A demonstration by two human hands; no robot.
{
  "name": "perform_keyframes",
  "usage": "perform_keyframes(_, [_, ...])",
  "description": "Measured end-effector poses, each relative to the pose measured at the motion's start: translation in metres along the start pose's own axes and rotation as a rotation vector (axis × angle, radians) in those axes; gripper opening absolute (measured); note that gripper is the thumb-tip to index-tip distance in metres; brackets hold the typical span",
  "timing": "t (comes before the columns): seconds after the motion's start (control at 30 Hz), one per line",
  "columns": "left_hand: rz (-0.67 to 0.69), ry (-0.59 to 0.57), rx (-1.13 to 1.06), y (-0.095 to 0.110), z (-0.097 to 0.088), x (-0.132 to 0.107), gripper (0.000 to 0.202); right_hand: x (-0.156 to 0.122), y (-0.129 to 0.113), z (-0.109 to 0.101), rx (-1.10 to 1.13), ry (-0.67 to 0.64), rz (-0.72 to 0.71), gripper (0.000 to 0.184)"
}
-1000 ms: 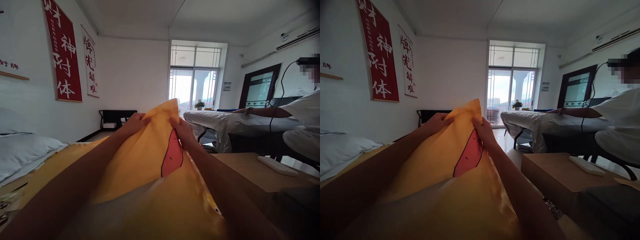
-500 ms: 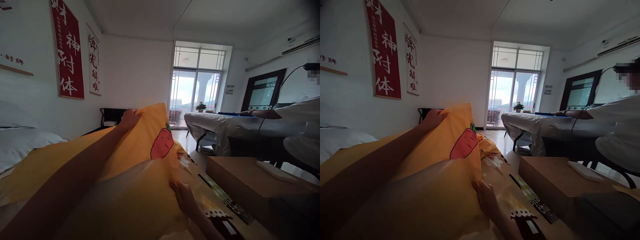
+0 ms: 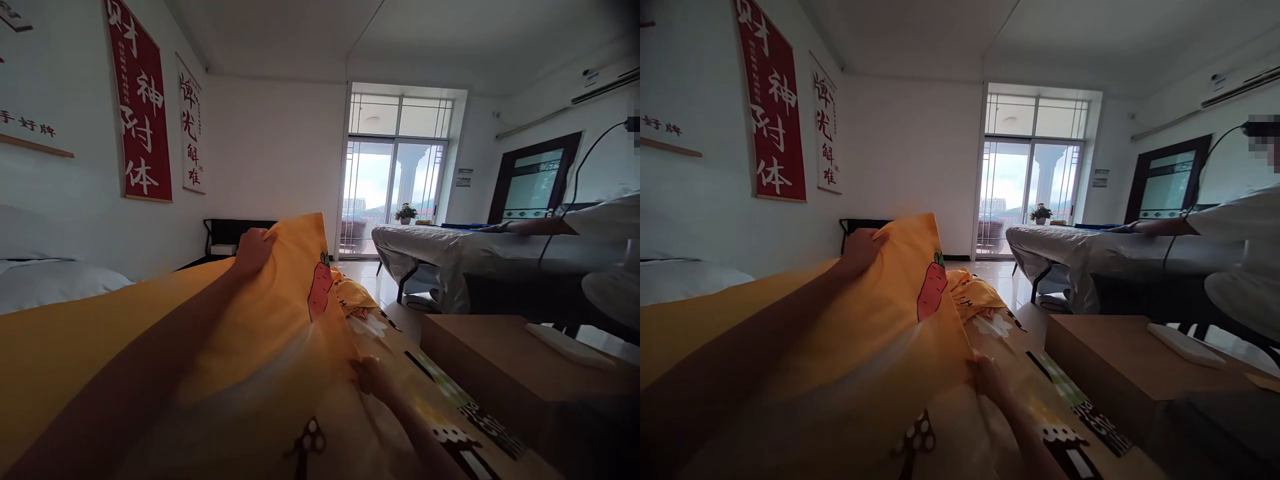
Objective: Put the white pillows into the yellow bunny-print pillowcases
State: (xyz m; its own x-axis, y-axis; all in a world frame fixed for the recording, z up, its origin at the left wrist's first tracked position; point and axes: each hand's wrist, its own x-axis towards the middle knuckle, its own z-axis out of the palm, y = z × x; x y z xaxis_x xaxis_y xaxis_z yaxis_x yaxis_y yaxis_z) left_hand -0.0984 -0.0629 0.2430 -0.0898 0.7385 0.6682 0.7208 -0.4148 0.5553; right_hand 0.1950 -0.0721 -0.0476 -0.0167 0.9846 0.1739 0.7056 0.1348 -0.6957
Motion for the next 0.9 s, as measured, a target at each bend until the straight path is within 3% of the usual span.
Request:
perform_keyframes(0.17, [0.013,-0.021,0.058,-0.002,0.016,-0.004,0.032,0.003,-0.008,-0.019,-0.281,0.241,0.038,0.023])
perform_keyframes(0.23, [-0.006,-0.034,0.073,-0.006,0.021,-0.003,0.031,-0.011,-0.029,-0.015,-0.369,0.493,-0.15,0.027])
perform_keyframes(0.3, [-0.018,-0.051,0.077,-0.008,0.028,-0.003,0.031,-0.035,-0.062,-0.006,-0.427,0.694,-0.535,0.025])
perform_keyframes(0.33, [-0.022,-0.061,0.08,-0.009,0.031,-0.004,0.031,-0.048,-0.079,-0.001,-0.44,0.691,-0.741,0.023])
perform_keyframes(0.4, [-0.021,-0.088,0.086,-0.008,0.039,-0.006,0.032,-0.071,-0.113,0.007,-0.479,0.507,-1.007,0.023])
perform_keyframes(0.47, [-0.007,-0.124,0.096,-0.004,0.046,-0.009,0.033,-0.084,-0.136,0.013,-0.503,0.358,-1.069,0.023])
perform_keyframes(0.57, [0.025,-0.171,0.137,0.004,0.047,-0.014,0.036,-0.084,-0.143,0.017,-0.518,0.264,-1.0,0.018])
perform_keyframes(0.67, [0.301,-0.088,0.397,0.012,0.038,-0.037,0.033,-0.077,-0.128,0.019,-0.532,0.191,-0.962,0.015])
perform_keyframes(0.77, [0.873,0.01,0.569,0.015,0.03,-0.085,0.029,-0.08,-0.112,0.017,-0.536,0.115,-0.925,0.014])
perform_keyframes(0.83, [1.226,-0.17,0.478,0.009,0.031,-0.122,0.019,-0.087,-0.107,0.013,-0.532,0.055,-0.886,0.015])
perform_keyframes(0.9, [1.383,-0.385,0.409,-0.003,0.038,-0.152,0.014,-0.093,-0.107,0.008,-0.54,-0.02,-0.848,0.02])
